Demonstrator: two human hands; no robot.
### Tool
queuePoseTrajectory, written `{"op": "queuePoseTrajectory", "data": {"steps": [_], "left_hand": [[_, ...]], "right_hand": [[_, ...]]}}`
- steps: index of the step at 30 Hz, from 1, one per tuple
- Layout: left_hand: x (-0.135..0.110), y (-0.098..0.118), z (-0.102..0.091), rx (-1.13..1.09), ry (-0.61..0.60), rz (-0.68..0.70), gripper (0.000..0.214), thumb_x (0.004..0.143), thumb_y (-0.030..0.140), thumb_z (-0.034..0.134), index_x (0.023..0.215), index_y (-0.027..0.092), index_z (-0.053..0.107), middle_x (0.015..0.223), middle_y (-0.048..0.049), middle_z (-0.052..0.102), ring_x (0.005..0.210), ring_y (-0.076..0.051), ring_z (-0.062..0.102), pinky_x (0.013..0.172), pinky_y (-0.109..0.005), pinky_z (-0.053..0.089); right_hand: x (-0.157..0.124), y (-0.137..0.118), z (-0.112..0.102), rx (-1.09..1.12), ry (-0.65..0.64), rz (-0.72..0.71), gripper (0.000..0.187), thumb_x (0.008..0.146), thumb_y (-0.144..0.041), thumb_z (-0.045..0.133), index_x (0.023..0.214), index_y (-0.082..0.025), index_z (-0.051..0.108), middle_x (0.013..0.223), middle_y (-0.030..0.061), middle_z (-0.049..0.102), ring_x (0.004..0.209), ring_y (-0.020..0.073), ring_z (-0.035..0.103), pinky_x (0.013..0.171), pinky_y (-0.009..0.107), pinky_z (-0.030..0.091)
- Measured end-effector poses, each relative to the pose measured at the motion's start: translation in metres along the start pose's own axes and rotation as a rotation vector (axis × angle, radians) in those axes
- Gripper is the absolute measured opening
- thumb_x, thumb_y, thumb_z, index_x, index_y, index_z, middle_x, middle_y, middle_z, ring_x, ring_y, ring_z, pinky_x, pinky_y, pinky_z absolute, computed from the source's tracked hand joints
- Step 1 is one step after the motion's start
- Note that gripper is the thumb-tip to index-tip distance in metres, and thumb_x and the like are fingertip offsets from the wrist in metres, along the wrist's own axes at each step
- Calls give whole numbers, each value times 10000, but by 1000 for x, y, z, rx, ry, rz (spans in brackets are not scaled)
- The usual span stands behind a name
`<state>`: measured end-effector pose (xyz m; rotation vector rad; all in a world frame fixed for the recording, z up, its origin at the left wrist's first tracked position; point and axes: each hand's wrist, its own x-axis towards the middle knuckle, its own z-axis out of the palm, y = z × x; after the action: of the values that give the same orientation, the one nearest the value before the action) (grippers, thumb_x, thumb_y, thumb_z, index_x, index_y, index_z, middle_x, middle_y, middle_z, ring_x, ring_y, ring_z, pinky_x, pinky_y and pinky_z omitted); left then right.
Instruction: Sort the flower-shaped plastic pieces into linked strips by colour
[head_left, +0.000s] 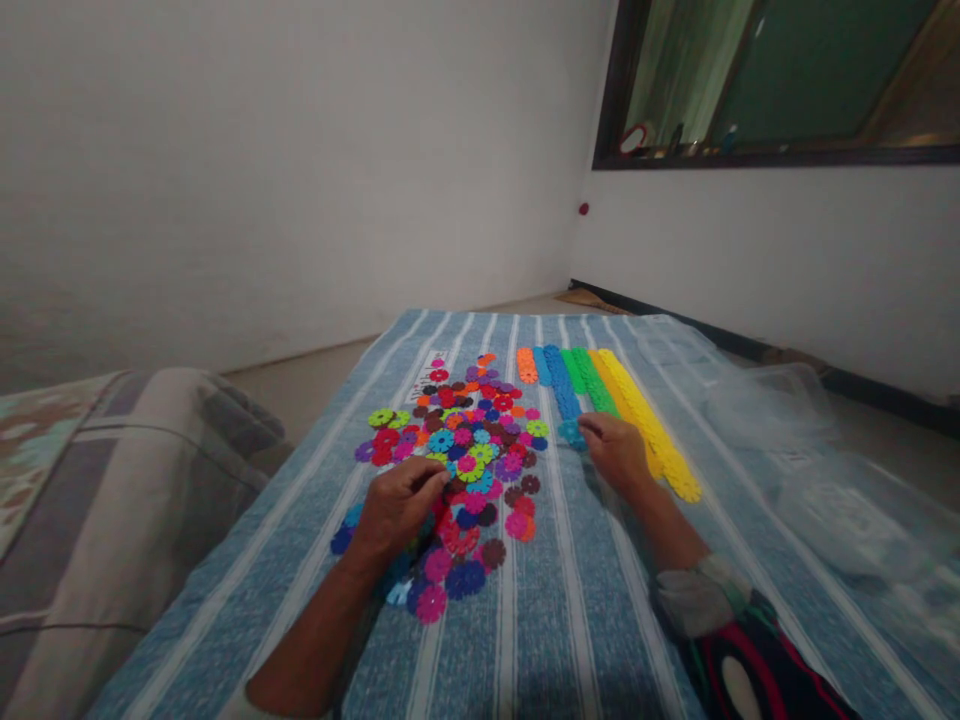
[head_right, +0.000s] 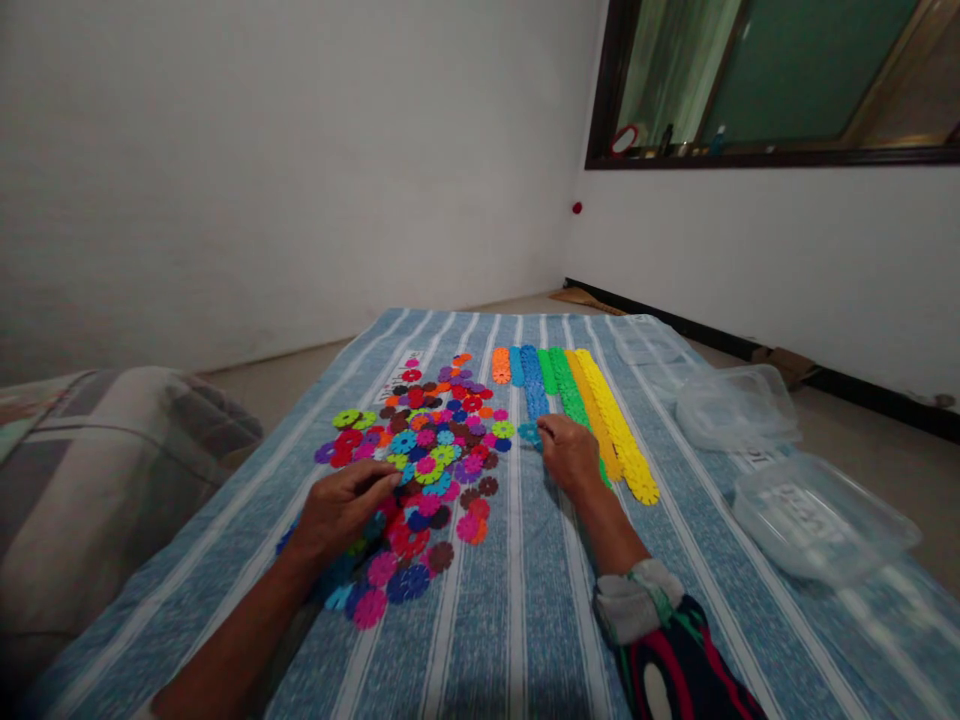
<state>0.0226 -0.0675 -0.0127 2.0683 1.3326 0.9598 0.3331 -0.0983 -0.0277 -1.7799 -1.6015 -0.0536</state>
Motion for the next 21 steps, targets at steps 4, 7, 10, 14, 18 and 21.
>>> {"op": "queuePoseTrajectory", "data": {"steps": [4, 7, 10, 14, 18, 21], "left_hand": [[1, -4, -3, 80, 36, 27, 242, 773, 423, 569, 722, 228, 702, 743, -35, 714, 730, -220, 656, 709, -322, 498], [2, -4, -5, 111, 33, 21, 238, 775, 410, 560, 728, 221, 696, 732, -30, 709, 714, -209, 653, 704, -310, 493], [3, -3, -6, 146, 11, 7, 246, 781, 411, 549, 732, 218, 694, 741, -31, 715, 718, -202, 652, 715, -302, 490], [3, -4, -6, 199, 5, 7, 255, 784, 410, 534, 731, 218, 694, 750, -31, 723, 724, -201, 655, 735, -300, 489], [4, -10, -9, 232, 17, 30, 273, 791, 412, 517, 769, 216, 705, 778, -36, 734, 731, -202, 659, 754, -305, 499], [6, -15, -12, 248, 20, 50, 275, 793, 410, 523, 785, 212, 713, 793, -36, 736, 740, -201, 660, 756, -306, 501]], "right_hand": [[2, 17, -11, -196, -25, 53, 219, 877, -208, 560, 943, -244, 766, 983, 46, 769, 902, 201, 687, 745, 261, 460], [0, 15, -11, -246, -92, 52, 227, 883, -206, 558, 961, -242, 768, 998, 48, 770, 909, 211, 688, 716, 263, 445], [0, 12, -10, -287, -148, 72, 239, 898, -207, 547, 986, -244, 766, 1016, 59, 767, 917, 225, 691, 698, 272, 438], [0, 9, -7, -310, -196, 98, 264, 915, -203, 523, 1012, -246, 765, 1040, 76, 758, 937, 229, 692, 704, 275, 442], [-1, 8, -5, -347, -224, 133, 301, 934, -208, 496, 1107, -252, 738, 1125, 72, 734, 1013, 218, 674, 757, 267, 453], [-2, 8, -5, -379, -222, 160, 312, 949, -222, 477, 1136, -242, 726, 1152, 69, 724, 1028, 222, 666, 753, 270, 454]]}}
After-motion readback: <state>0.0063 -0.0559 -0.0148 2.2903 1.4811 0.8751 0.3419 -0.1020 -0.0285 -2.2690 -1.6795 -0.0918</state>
